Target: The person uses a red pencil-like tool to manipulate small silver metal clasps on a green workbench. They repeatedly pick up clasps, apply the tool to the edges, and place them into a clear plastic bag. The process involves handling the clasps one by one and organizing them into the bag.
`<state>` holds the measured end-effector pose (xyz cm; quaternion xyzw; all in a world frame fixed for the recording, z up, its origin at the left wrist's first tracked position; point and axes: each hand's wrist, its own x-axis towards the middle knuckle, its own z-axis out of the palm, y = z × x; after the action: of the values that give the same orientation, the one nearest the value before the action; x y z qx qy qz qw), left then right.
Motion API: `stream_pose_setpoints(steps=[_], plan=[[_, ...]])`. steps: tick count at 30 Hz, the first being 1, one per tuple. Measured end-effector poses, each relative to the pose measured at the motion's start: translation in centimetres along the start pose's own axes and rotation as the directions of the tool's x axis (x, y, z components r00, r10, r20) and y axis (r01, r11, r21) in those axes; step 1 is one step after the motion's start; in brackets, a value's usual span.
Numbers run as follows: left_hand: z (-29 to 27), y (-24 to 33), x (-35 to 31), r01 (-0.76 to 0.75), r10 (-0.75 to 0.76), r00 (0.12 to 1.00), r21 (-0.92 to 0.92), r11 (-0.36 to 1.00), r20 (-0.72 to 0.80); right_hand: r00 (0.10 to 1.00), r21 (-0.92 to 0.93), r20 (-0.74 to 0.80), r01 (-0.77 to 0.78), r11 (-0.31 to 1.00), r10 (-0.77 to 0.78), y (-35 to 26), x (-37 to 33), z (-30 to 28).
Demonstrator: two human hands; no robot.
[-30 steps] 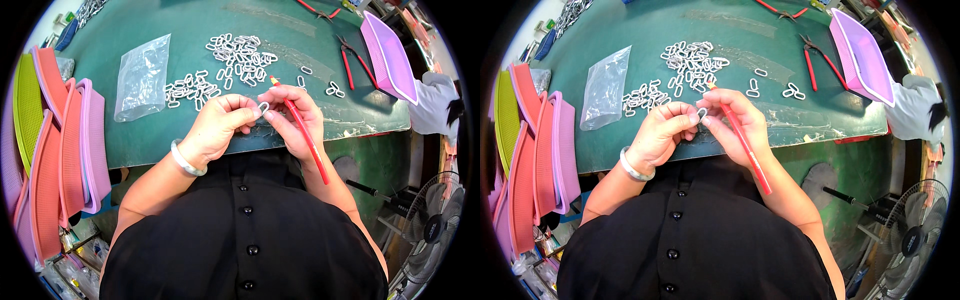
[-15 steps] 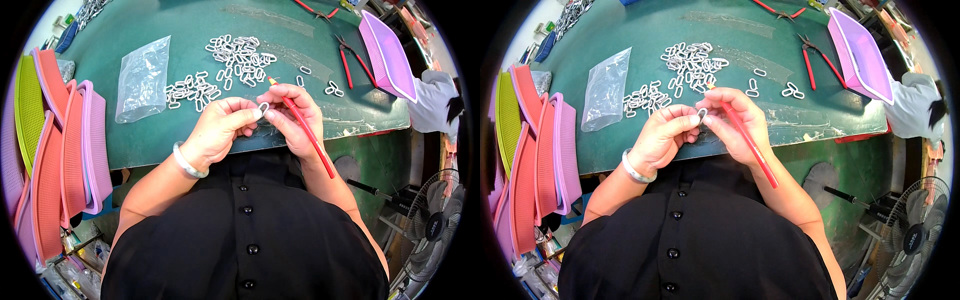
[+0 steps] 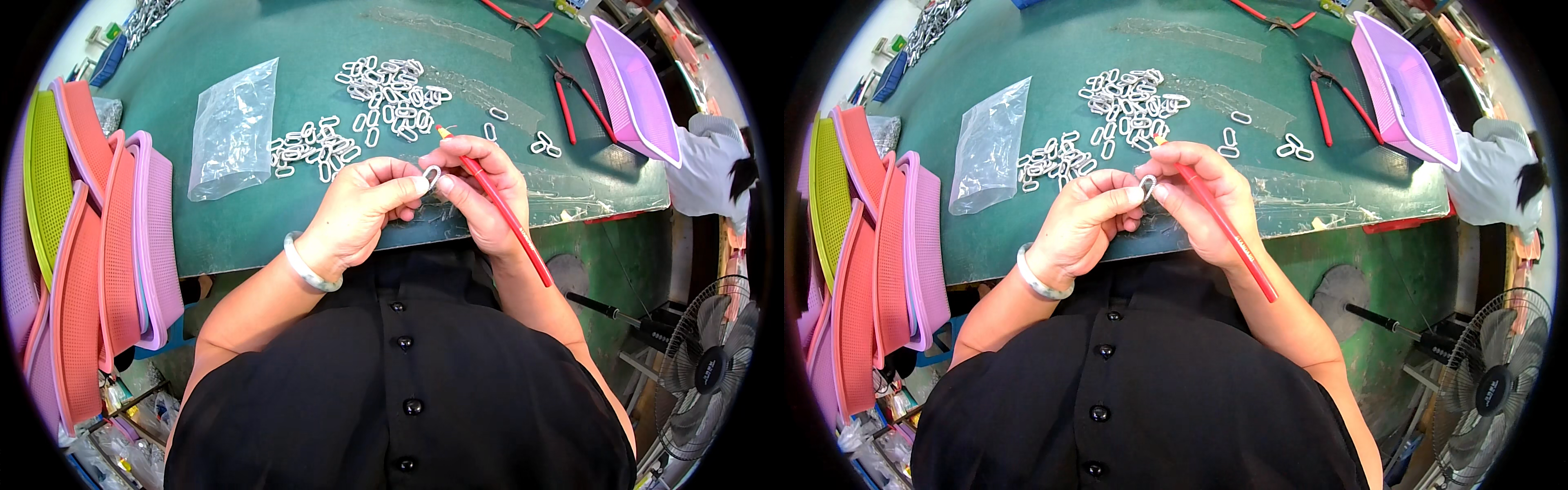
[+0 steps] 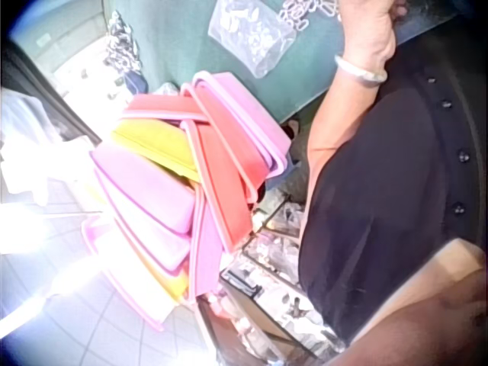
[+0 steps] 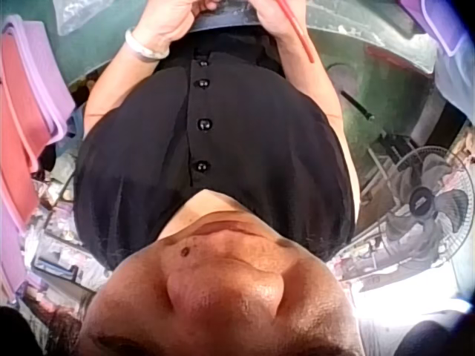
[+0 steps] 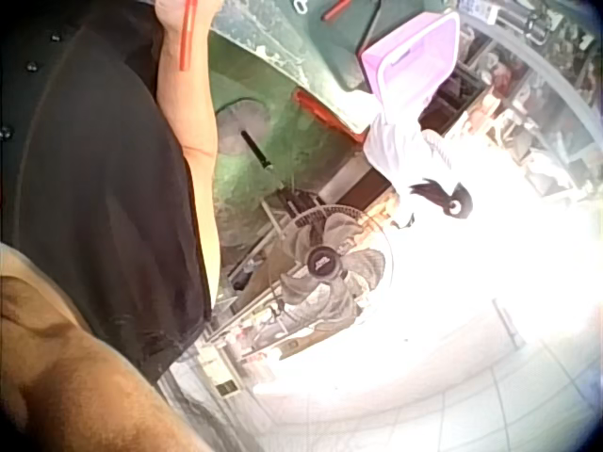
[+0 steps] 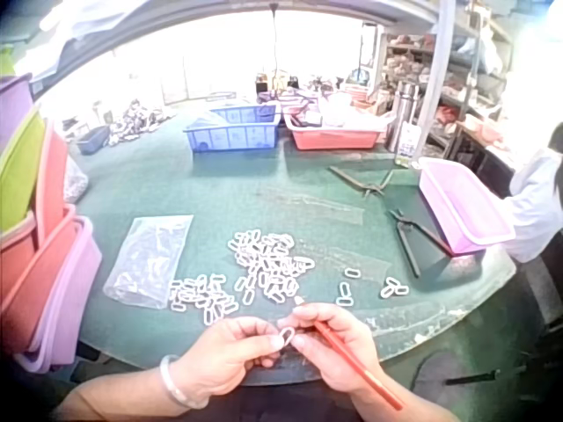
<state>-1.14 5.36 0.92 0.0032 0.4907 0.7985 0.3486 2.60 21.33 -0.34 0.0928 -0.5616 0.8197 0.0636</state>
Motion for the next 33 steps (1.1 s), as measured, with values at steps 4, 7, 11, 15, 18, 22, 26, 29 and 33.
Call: stream_pose_setpoints(steps=[4, 7, 11, 15, 18, 22, 26, 29, 33], plan=[[0.06, 0.04, -0.04, -0.010, 0.010, 1.000, 0.011, 1.000, 0.002, 1.000, 0.023, -0.007, -0.009, 1.000, 0.009, 0.00, -0.05, 0.01], [0.06, 0.11, -0.10, -0.012, 0.012, 1.000, 0.012, 1.000, 0.011, 1.000, 0.037, -0.006, -0.009, 0.999, 0.009, 0.08, -0.03, -0.09], [-0.10, 0.25, -0.08, 0.000, 0.000, 0.999, -0.017, 1.000, 0.032, 1.000, 0.052, -0.009, -0.023, 0.998, 0.024, -0.02, 0.00, -0.11], [0.28, 0.55, -0.25, 0.008, -0.008, 1.000, -0.021, 1.000, -0.005, 1.000, 0.057, -0.004, -0.012, 0.998, 0.012, 0.04, 0.08, -0.16], [0.13, 0.49, -0.22, 0.002, -0.001, 1.000, -0.029, 1.000, 0.013, 1.000, 0.068, -0.001, -0.025, 0.997, 0.025, -0.01, 0.09, -0.18], [-0.40, 0.30, -0.11, -0.007, 0.009, 0.999, -0.041, 0.999, 0.052, 1.000, 0.062, -0.001, -0.022, 0.998, 0.022, -0.02, 0.13, -0.16], [-0.38, 0.40, -0.13, -0.007, 0.009, 0.999, -0.037, 0.999, 0.048, 1.000, 0.067, -0.003, -0.029, 0.997, 0.030, -0.14, 0.18, -0.05], [-0.33, 0.46, -0.16, -0.004, 0.005, 0.999, -0.035, 0.999, 0.046, 0.999, 0.066, -0.006, -0.036, 0.997, 0.037, -0.19, 0.20, -0.04], [-0.32, 0.48, -0.13, -0.001, 0.002, 0.999, -0.023, 1.000, 0.040, 0.999, 0.061, -0.008, -0.037, 0.997, 0.038, -0.12, 0.16, -0.03]])
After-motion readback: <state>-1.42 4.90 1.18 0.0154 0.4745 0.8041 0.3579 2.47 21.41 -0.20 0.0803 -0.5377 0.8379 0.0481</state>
